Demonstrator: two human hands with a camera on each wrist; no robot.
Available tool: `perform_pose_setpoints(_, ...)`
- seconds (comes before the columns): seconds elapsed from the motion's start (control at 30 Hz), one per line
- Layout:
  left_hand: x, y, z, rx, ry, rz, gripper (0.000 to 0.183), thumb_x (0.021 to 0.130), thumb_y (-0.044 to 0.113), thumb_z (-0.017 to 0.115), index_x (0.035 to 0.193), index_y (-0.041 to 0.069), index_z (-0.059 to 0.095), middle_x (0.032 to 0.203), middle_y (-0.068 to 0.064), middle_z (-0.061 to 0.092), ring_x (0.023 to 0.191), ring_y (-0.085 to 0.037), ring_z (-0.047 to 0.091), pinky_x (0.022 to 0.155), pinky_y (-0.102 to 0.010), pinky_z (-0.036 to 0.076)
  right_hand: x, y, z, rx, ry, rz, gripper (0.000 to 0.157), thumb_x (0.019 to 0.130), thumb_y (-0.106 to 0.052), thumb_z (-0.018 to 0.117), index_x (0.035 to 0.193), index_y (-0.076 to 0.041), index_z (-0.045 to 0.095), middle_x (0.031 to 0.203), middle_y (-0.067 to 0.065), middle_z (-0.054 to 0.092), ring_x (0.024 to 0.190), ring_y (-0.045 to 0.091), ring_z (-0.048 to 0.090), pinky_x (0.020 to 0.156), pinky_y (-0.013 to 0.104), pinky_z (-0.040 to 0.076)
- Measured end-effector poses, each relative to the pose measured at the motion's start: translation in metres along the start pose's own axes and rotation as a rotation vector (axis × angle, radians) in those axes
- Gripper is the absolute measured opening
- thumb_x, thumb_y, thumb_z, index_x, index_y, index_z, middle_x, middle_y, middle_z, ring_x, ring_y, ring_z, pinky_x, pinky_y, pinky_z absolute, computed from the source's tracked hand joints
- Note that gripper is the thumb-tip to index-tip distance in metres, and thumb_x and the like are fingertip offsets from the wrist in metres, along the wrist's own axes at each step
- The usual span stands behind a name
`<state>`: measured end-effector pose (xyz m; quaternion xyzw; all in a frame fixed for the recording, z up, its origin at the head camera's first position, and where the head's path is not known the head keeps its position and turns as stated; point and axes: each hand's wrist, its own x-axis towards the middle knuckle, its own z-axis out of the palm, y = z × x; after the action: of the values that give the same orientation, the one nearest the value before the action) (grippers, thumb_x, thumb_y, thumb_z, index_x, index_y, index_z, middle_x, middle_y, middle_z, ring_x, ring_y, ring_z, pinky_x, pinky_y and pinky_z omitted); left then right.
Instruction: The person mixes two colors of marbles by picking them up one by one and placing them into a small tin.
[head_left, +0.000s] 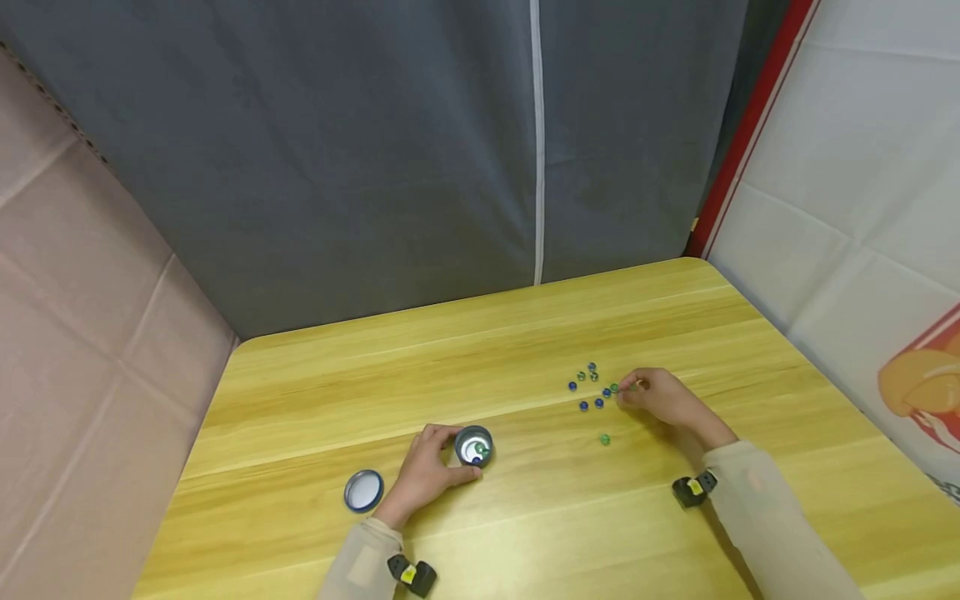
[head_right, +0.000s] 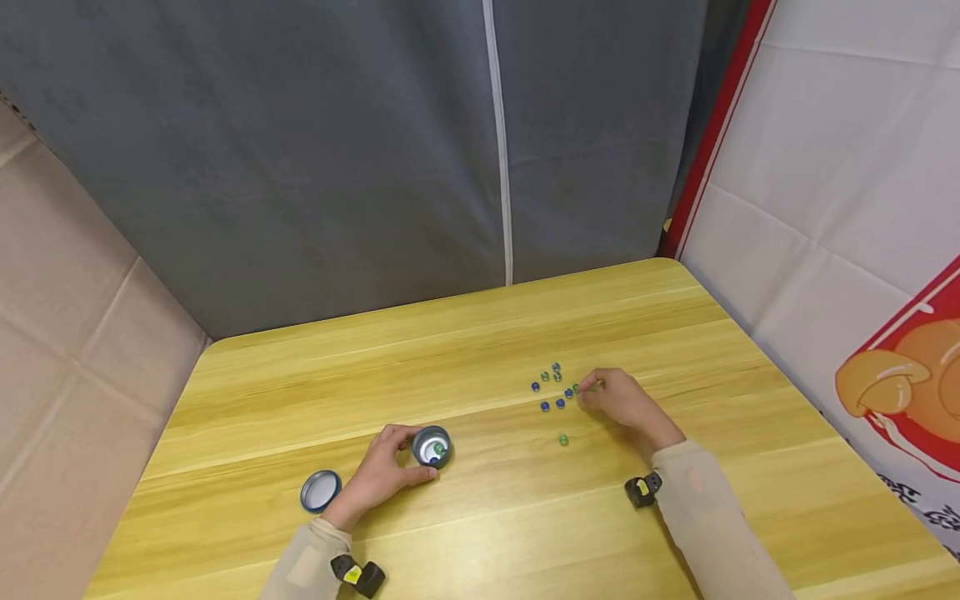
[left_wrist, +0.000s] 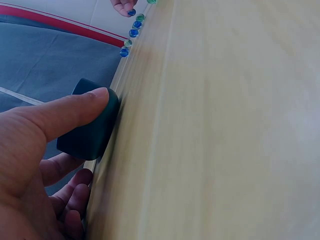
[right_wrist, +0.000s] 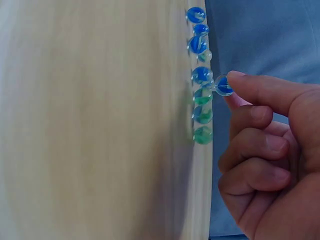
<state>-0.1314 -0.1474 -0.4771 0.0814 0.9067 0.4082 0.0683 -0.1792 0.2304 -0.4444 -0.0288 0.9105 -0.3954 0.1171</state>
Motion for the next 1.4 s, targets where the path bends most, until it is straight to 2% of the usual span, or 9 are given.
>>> perform_pose_setpoints(0.1,0.001,0.000,0.000,0.001,0.000,0.006,0.067,0.061,0.040,0.082,0.118,0.017,0.059,0.108,-0.001,0.052,0.105,-0.022,0.048,0.087,-0.042,0.042,0.000,-0.006,0.000,-0.008,0.018,-0.014,0.020,0.089,-0.018,0.059,0.102,-0.003,0.062,0.085,0.007,0.055,0.068,0.016,0.040,0.056,0.026,0.035)
perform_pose_setpoints(0.23,0.002,0.000,0.001,0.005,-0.004,0.007,0.067,0.061,0.040,0.082,0.119,0.017,0.058,0.108,-0.002,0.052,0.105,-0.022,0.047,0.087,-0.043,0.043,0.000,-0.013,0.003,0.005,0.019,-0.038,0.020,0.088,-0.020,0.060,0.100,-0.004,0.063,0.071,0.001,0.044,0.062,0.014,0.036,0.052,0.025,0.032)
perform_pose_setpoints(0.4,0.002,0.000,0.001,-0.003,-0.009,-0.005,0.068,0.060,0.040,0.082,0.119,0.017,0.058,0.109,-0.002,0.052,0.106,-0.022,0.047,0.087,-0.043,0.043,0.001,-0.020,0.010,0.043,-0.007,-0.063,0.020,0.089,-0.023,0.060,0.100,-0.006,0.063,0.064,-0.002,0.034,0.057,0.012,0.032,0.049,0.023,0.029)
perform_pose_setpoints(0.73,0.001,-0.001,0.001,-0.007,-0.015,-0.014,0.067,0.060,0.040,0.082,0.119,0.017,0.058,0.109,-0.002,0.052,0.107,-0.023,0.046,0.087,-0.044,0.043,-0.003,-0.046,0.026,0.112,-0.066,-0.154,0.021,0.090,-0.023,0.059,0.101,-0.006,0.063,0.058,-0.003,0.034,0.048,0.008,0.028,0.046,0.021,0.028)
perform_pose_setpoints(0.93,0.001,0.001,0.001,-0.009,-0.016,-0.023,0.068,0.060,0.039,0.083,0.119,0.018,0.058,0.110,-0.002,0.052,0.107,-0.022,0.046,0.087,-0.043,0.043,-0.003,-0.065,0.036,0.124,-0.095,-0.173,0.021,0.089,-0.026,0.060,0.100,-0.009,0.063,0.060,-0.002,0.035,0.052,0.011,0.030,0.050,0.023,0.031)
perform_pose_setpoints(1.17,0.000,0.003,0.000,0.004,0.010,0.006,0.066,0.060,0.037,0.083,0.118,0.016,0.059,0.110,-0.002,0.053,0.104,-0.022,0.048,0.087,-0.042,0.042,0.001,-0.085,0.050,0.160,-0.113,-0.212,0.019,0.087,-0.025,0.063,0.098,-0.009,0.064,0.057,-0.003,0.034,0.048,0.009,0.027,0.045,0.020,0.027)
perform_pose_setpoints(1.4,0.001,0.002,0.001,0.002,0.004,-0.002,0.067,0.060,0.038,0.083,0.118,0.016,0.059,0.110,-0.002,0.053,0.105,-0.022,0.048,0.087,-0.042,0.043,0.003,-0.103,0.067,0.152,-0.129,-0.238,0.015,0.086,-0.023,0.064,0.095,-0.011,0.064,0.056,-0.003,0.037,0.049,0.010,0.032,0.045,0.019,0.028)
